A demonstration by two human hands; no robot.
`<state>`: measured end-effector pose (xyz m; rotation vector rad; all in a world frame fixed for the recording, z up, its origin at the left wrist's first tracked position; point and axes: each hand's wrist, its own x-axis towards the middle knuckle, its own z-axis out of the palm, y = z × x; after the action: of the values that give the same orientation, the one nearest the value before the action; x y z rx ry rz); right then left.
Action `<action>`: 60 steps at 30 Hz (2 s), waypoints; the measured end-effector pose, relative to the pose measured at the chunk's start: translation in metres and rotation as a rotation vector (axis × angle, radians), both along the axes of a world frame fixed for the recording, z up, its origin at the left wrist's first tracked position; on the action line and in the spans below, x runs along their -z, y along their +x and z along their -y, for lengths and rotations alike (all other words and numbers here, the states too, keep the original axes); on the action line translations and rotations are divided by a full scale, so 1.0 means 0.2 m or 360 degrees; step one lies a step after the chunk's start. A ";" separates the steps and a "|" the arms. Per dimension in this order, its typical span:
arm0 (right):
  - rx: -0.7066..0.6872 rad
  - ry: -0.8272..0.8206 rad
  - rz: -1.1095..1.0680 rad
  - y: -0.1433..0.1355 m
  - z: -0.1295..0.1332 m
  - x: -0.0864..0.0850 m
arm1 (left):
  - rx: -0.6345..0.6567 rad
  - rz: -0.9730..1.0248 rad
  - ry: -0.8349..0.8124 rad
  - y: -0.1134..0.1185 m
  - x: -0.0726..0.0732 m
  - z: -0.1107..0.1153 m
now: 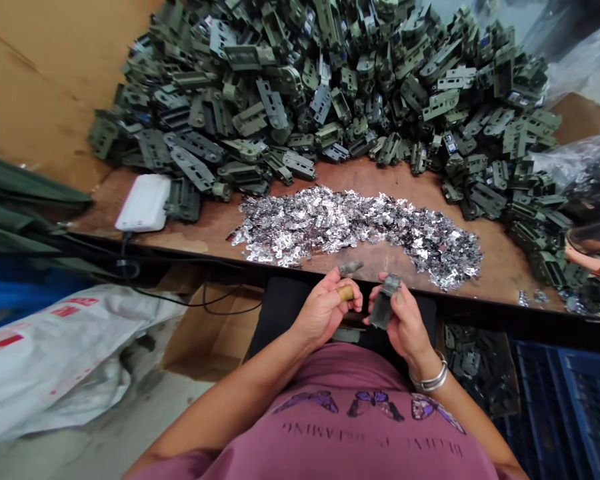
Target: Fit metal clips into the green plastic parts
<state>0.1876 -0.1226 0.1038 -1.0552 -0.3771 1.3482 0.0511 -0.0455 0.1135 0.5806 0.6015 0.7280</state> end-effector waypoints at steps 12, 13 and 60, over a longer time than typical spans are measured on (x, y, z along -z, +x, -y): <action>-0.0088 -0.0021 -0.0141 -0.02 -0.06 -0.01 | -0.0112 0.0035 -0.0344 -0.04 0.06 0.01; -0.0094 -0.0016 -0.0132 -0.03 -0.06 -0.01 | -0.0078 0.0056 -0.0334 -0.04 0.05 0.01; -0.0980 -0.0299 0.3166 0.30 -0.61 -0.01 | 0.0118 -0.0602 0.0443 -0.22 0.13 -0.03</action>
<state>0.2477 0.0003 0.1067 -2.2839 -2.1430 0.2884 0.0061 -0.0402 0.0876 1.0069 0.8290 0.6397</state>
